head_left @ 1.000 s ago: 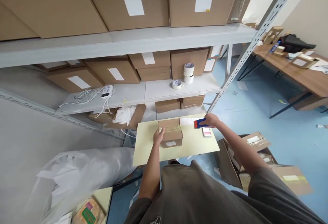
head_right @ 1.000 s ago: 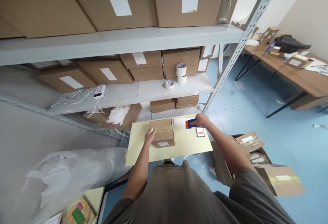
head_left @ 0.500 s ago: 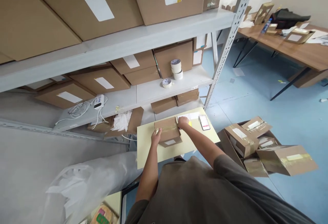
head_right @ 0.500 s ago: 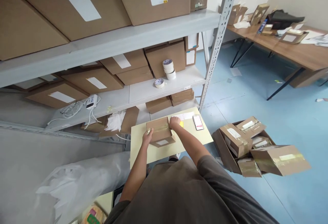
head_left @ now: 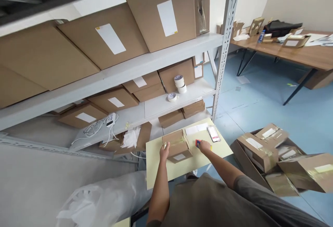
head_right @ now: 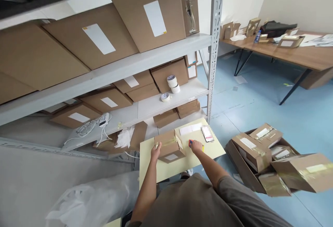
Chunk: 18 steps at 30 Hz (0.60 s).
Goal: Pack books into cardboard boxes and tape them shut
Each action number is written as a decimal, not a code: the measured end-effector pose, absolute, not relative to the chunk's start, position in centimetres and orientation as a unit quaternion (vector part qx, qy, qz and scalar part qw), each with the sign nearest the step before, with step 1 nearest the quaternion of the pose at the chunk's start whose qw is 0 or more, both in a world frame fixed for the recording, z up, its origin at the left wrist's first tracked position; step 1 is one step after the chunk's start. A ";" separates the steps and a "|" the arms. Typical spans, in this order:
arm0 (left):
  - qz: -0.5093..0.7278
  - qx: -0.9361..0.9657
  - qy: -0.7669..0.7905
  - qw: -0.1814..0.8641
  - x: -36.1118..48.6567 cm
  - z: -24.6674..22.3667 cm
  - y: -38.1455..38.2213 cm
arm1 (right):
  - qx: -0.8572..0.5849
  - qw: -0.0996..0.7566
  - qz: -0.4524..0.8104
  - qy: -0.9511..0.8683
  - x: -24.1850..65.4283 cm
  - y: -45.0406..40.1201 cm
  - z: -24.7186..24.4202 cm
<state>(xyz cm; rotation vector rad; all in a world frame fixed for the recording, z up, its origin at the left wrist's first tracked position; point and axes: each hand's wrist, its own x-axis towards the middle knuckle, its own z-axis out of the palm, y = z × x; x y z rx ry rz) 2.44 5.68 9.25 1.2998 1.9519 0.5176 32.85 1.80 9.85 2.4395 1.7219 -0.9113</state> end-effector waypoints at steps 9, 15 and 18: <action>0.215 0.477 0.766 0.373 3.0 9.5 5.9 | 0.766 -0.080 -0.374 0.517 34.6 0.2 5.6; 0.228 0.458 0.774 0.374 3.4 9.7 6.0 | 0.545 -0.374 -0.628 0.411 29.7 2.6 9.0; 0.260 0.461 0.760 0.377 4.0 9.5 5.3 | 0.523 -0.403 -0.646 0.383 27.6 2.9 9.8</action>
